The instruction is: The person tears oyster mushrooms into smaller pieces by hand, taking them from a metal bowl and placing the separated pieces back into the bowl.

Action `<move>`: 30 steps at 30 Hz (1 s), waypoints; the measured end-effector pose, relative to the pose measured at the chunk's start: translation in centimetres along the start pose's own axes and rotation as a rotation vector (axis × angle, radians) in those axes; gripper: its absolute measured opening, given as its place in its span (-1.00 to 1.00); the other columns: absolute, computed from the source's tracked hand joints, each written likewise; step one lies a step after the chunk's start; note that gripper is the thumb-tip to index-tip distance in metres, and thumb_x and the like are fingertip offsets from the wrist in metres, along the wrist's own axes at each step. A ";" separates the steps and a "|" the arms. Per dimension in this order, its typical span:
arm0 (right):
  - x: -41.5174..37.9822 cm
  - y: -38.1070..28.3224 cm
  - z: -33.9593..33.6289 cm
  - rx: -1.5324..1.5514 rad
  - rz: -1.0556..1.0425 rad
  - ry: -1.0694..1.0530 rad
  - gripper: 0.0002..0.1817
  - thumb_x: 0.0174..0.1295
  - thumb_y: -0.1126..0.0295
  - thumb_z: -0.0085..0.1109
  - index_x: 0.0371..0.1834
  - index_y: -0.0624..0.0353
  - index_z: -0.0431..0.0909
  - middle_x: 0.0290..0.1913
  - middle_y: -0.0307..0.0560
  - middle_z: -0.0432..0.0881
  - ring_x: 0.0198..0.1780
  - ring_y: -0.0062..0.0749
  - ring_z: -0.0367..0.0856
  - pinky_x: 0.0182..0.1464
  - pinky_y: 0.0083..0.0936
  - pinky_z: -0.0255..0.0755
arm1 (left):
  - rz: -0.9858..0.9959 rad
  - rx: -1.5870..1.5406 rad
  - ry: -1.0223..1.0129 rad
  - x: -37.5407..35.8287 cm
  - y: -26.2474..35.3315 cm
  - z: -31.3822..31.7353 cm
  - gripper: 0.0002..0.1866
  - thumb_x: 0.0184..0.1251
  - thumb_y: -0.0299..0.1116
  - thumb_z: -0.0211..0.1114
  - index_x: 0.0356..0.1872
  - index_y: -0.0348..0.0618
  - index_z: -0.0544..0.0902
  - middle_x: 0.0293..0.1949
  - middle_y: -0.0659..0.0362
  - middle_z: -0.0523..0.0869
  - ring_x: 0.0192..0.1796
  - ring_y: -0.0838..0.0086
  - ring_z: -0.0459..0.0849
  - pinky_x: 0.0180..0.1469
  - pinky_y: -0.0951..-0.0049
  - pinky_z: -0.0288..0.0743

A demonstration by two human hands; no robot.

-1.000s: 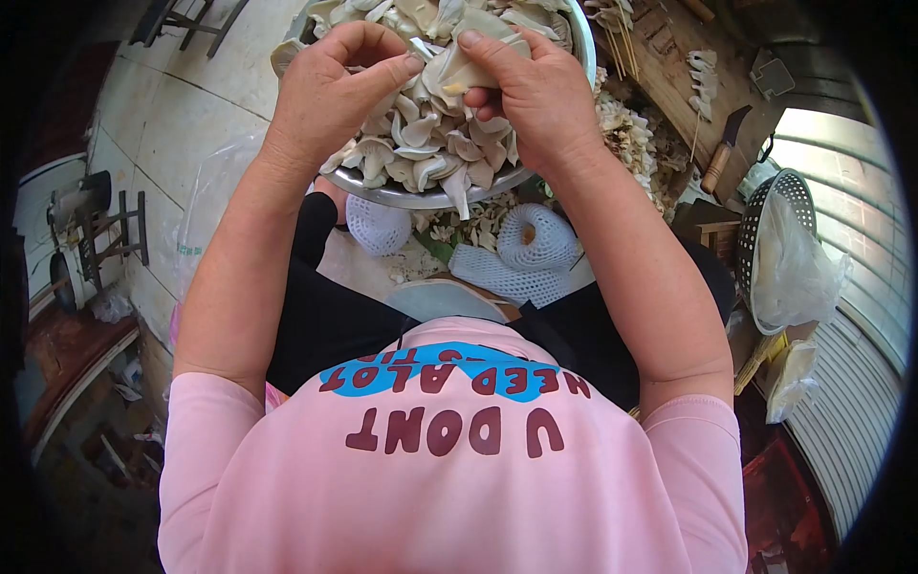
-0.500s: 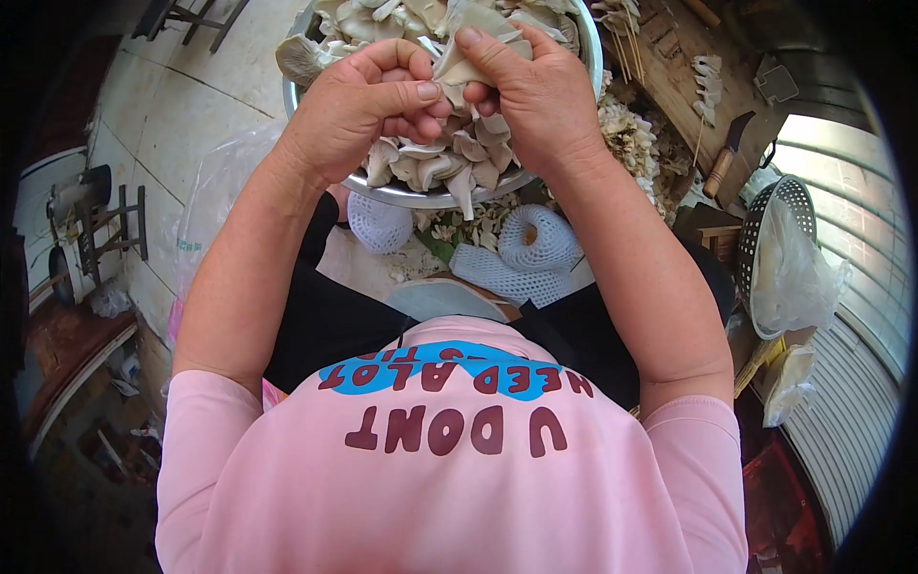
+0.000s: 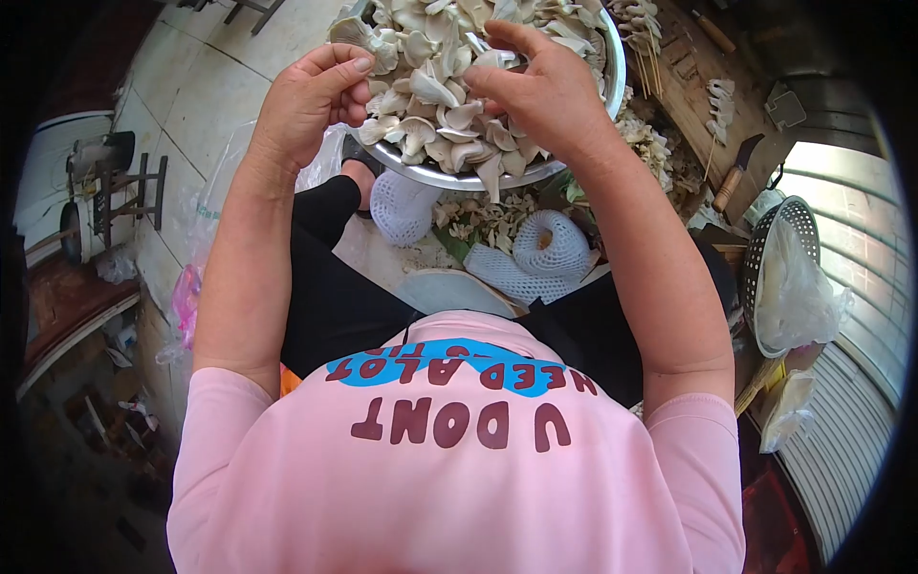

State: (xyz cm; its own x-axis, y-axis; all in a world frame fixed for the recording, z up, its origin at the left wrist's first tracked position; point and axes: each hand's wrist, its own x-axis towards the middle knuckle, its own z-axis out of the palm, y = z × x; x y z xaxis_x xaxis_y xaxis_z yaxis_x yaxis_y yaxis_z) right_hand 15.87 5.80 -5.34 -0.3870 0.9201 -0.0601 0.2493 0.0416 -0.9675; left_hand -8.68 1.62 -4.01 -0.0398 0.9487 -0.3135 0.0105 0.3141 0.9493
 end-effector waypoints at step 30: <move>-23.0 -24.6 -10.3 0.546 -1.229 -0.786 -0.76 0.19 0.34 0.05 -0.35 0.31 0.62 -0.35 -0.03 0.66 -0.37 -0.32 0.64 -0.39 -0.46 0.51 | 0.071 0.916 -0.596 -14.8 -10.5 7.8 -0.64 0.01 -0.32 0.33 -0.09 -0.13 0.65 -0.14 0.00 0.71 -0.04 0.12 0.65 0.01 0.22 0.50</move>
State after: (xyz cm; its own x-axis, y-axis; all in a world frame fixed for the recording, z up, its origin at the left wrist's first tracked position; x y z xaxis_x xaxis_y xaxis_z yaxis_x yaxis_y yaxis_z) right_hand 27.77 -12.35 22.38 -0.4979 -0.0063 0.8672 -0.8317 0.2868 -0.4754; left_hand -0.39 -15.45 -9.47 0.4775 0.7525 -0.4535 0.7424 -0.0696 0.6663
